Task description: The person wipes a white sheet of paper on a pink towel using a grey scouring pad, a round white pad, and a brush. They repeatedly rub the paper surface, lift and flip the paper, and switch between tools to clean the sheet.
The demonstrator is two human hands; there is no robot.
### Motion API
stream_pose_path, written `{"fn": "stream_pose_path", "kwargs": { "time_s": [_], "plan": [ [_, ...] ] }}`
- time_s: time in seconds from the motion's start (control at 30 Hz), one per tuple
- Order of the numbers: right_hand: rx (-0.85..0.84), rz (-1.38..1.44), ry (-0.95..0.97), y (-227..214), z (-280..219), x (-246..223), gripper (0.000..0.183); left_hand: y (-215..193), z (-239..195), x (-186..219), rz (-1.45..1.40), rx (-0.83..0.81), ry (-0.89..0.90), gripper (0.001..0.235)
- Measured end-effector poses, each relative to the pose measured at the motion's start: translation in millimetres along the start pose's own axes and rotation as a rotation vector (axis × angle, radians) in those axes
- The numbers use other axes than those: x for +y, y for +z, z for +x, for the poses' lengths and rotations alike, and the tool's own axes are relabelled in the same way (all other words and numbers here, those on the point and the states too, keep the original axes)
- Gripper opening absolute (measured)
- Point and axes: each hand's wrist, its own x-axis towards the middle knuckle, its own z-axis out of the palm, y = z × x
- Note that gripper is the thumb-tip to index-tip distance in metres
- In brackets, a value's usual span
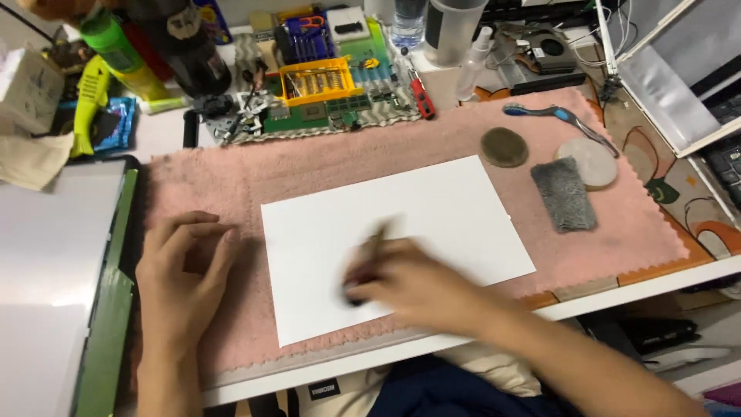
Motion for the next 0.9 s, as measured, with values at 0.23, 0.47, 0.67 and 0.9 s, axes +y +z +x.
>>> {"fn": "stream_pose_path", "kwargs": {
  "time_s": [0.23,0.47,0.67,0.9],
  "plan": [
    [0.302,-0.274,0.834,-130,-115,16,0.022,4,2,-1,-0.016,-0.004,0.047,0.011],
    [0.274,-0.076,0.436,-46,-49,2,0.019,3,2,-2,-0.071,-0.02,0.047,0.013],
    [0.015,0.012,-0.184,60,28,-46,0.012,-3,6,7,-0.1,-0.036,0.073,0.014],
    [0.141,-0.073,0.2,-46,-65,-2,0.016,-1,4,9,-0.049,-0.022,0.068,0.012]
  ]
}}
